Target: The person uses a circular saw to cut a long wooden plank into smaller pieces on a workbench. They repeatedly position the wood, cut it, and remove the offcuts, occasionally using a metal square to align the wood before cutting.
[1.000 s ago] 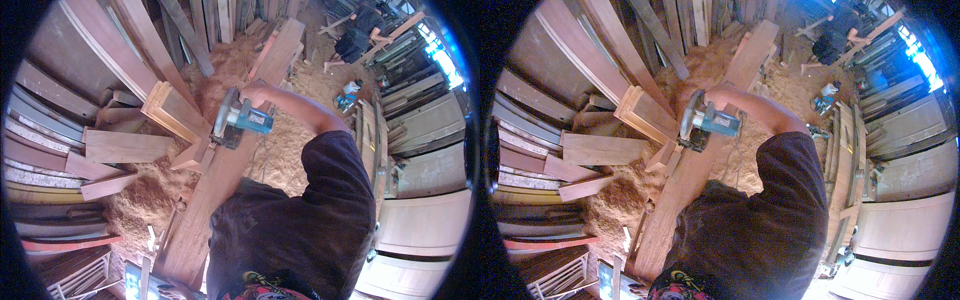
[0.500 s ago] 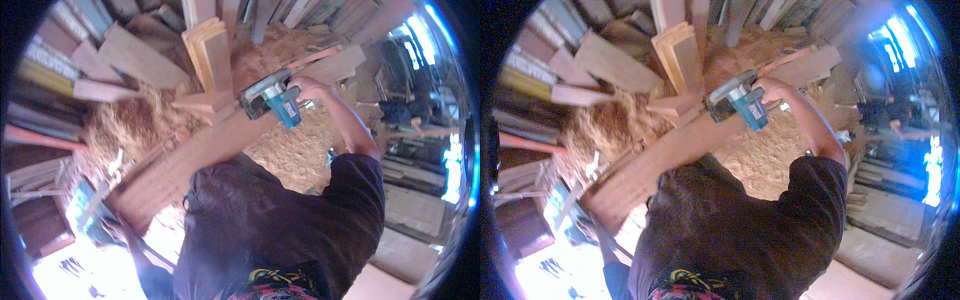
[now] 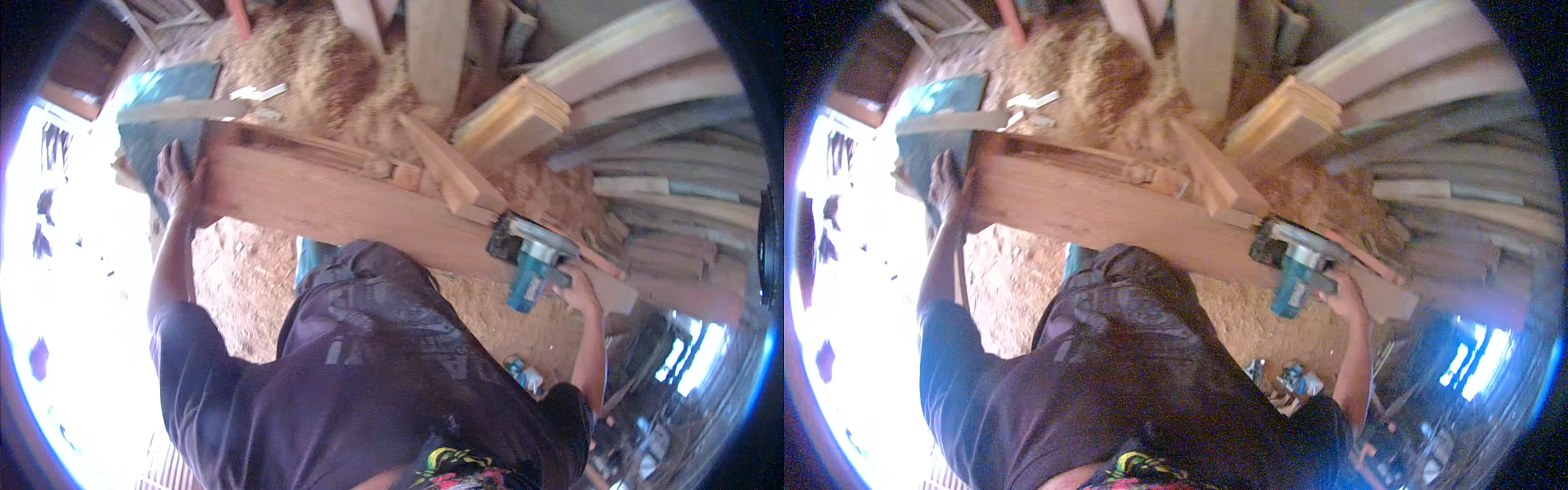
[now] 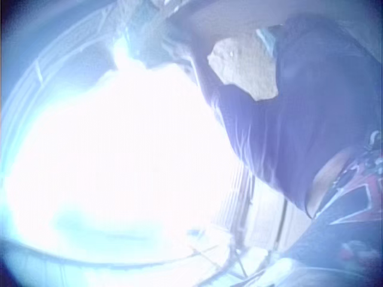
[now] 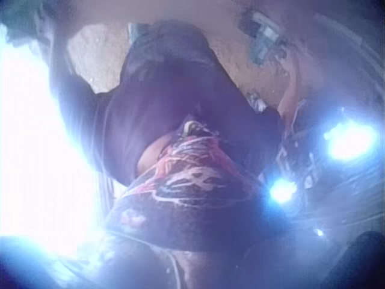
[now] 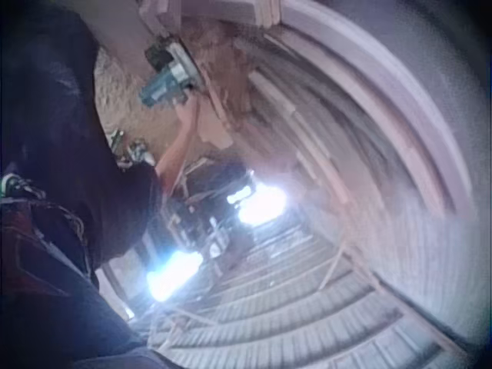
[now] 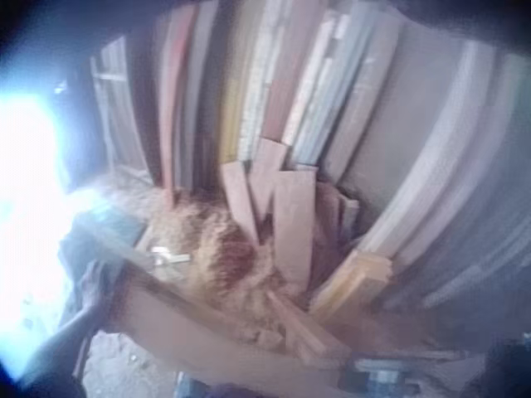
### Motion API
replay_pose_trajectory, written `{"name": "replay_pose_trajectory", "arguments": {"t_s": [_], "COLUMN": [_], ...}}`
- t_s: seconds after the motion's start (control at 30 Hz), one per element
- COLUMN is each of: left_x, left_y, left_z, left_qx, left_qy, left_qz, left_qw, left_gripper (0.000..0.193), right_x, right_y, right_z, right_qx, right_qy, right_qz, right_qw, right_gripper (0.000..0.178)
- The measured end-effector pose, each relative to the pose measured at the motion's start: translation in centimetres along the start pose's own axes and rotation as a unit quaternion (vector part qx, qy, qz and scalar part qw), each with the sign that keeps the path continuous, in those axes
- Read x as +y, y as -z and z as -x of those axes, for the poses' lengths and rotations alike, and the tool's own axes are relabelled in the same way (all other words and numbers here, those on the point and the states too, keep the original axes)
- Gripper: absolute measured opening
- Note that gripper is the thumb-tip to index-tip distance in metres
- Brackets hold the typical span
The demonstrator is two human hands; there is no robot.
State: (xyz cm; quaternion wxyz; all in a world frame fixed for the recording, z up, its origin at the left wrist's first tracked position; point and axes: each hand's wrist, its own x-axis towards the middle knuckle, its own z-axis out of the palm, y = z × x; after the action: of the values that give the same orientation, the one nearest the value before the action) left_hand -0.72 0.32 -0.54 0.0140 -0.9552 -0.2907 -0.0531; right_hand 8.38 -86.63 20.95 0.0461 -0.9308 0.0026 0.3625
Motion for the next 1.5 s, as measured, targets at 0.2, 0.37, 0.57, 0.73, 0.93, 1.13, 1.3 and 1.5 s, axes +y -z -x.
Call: {"name": "replay_pose_trajectory", "arguments": {"t_s": [0.2,0.37,0.57,0.73,0.93,1.13,1.3,1.5], "left_x": [-0.5,-0.3,-0.1,0.0,-0.4,-0.5,-0.9,-1.0], "left_y": [-1.7,-1.1,-0.3,1.0,0.9,0.4,0.0,0.4], "left_z": [1.2,0.9,0.9,0.2,-0.1,-0.5,-0.5,-0.8], "left_qx": [0.003,0.002,-0.019,-0.026,-0.014,-0.029,-0.050,-0.083], "left_qy": [0.000,0.003,0.015,0.014,0.031,0.032,0.039,0.041], "left_qz": [0.060,0.088,0.095,0.139,0.175,0.177,0.191,0.156], "left_qw": [0.998,0.996,0.995,0.990,0.984,0.983,0.979,0.983], "left_gripper": [0.088,0.088,0.088,0.085,0.087,0.088,0.091,0.090], "right_x": [-4.6,-10.5,-21.2,-30.3,-40.3,-52.2,-59.0,-65.3], "right_y": [3.4,2.6,3.1,3.1,2.4,4.1,3.3,2.4], "right_z": [3.8,6.8,12.3,11.8,3.8,-3.7,-10.7,-16.1], "right_qx": [0.015,0.144,0.239,0.185,0.089,0.069,0.059,0.045], "right_qy": [-0.035,-0.108,-0.158,-0.123,0.033,0.189,0.319,0.414], "right_qz": [0.015,-0.107,-0.399,-0.540,-0.501,-0.321,-0.265,-0.210], "right_qw": [0.999,0.978,0.871,0.812,0.860,0.925,0.908,0.885], "right_gripper": [0.063,0.056,0.036,0.027,0.023,0.026,0.026,0.017]}}
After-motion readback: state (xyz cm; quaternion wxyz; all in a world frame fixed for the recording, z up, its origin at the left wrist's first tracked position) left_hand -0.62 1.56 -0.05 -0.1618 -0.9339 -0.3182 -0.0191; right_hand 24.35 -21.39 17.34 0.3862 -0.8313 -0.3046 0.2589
